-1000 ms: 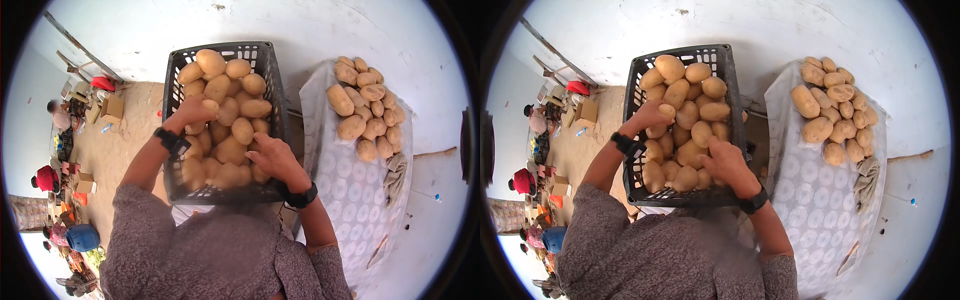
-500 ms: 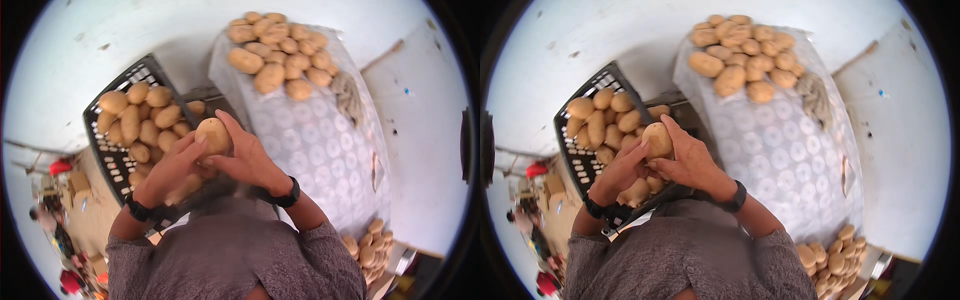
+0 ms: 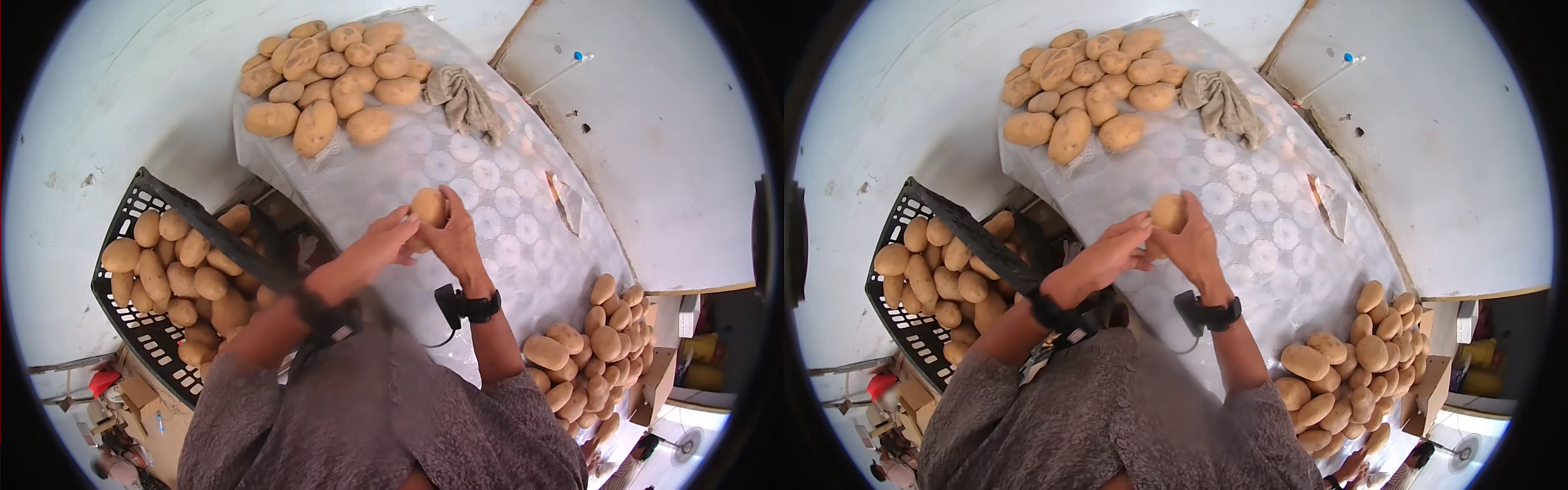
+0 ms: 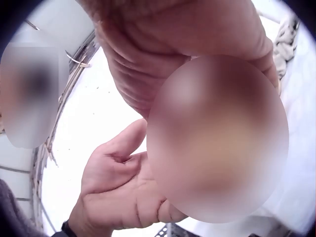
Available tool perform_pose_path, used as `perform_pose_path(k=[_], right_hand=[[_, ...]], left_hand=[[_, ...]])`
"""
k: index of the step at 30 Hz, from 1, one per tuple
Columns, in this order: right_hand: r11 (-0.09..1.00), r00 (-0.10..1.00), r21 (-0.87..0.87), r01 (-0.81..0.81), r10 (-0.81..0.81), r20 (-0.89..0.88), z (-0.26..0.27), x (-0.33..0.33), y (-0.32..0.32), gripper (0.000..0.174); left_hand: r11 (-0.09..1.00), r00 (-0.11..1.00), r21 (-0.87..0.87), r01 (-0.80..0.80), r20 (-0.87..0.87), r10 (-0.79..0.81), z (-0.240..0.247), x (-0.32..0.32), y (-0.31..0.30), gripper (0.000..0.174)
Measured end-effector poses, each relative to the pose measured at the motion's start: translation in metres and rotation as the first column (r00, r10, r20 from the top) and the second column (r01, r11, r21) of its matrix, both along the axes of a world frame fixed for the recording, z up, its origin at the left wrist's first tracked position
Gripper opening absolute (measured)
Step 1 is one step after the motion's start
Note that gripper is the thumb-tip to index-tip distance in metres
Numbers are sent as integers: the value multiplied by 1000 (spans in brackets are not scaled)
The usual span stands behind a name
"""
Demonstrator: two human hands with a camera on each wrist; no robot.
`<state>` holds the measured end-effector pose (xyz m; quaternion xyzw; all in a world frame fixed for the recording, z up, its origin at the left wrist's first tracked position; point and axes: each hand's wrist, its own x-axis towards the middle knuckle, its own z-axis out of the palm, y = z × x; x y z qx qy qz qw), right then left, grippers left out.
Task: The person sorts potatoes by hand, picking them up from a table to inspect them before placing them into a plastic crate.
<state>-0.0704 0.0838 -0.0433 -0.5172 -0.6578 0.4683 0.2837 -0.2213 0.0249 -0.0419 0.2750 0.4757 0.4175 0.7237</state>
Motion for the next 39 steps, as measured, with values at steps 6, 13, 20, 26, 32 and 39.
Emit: perform_pose_path(k=[6, 13, 20, 26, 32, 39], right_hand=[[977, 958, 117, 177, -199, 207, -39, 52, 42, 84], [971, 878, 142, 194, -236, 416, -51, 74, 69, 78], [966, 887, 212, 149, -225, 402, -81, 80, 69, 64], [972, 881, 203, 121, -200, 428, -100, 98, 75, 75], [917, 837, 392, 74, -271, 476, -59, 88, 56, 71], [975, 993, 204, -92, 75, 90, 14, 7, 23, 55]], left_hand=[[977, 976, 129, 167, 120, -183, -53, 51, 63, 47], [978, 984, 130, 166, 49, -173, -78, 84, 102, 40], [969, 968, 130, 212, -161, -191, -78, 92, 104, 40], [934, 946, 271, 234, -284, -154, -109, 92, 99, 40], [892, 985, 446, 77, -171, 1, -48, 58, 54, 34], [842, 879, 535, 74, -434, 198, 70, -44, -47, 34]])
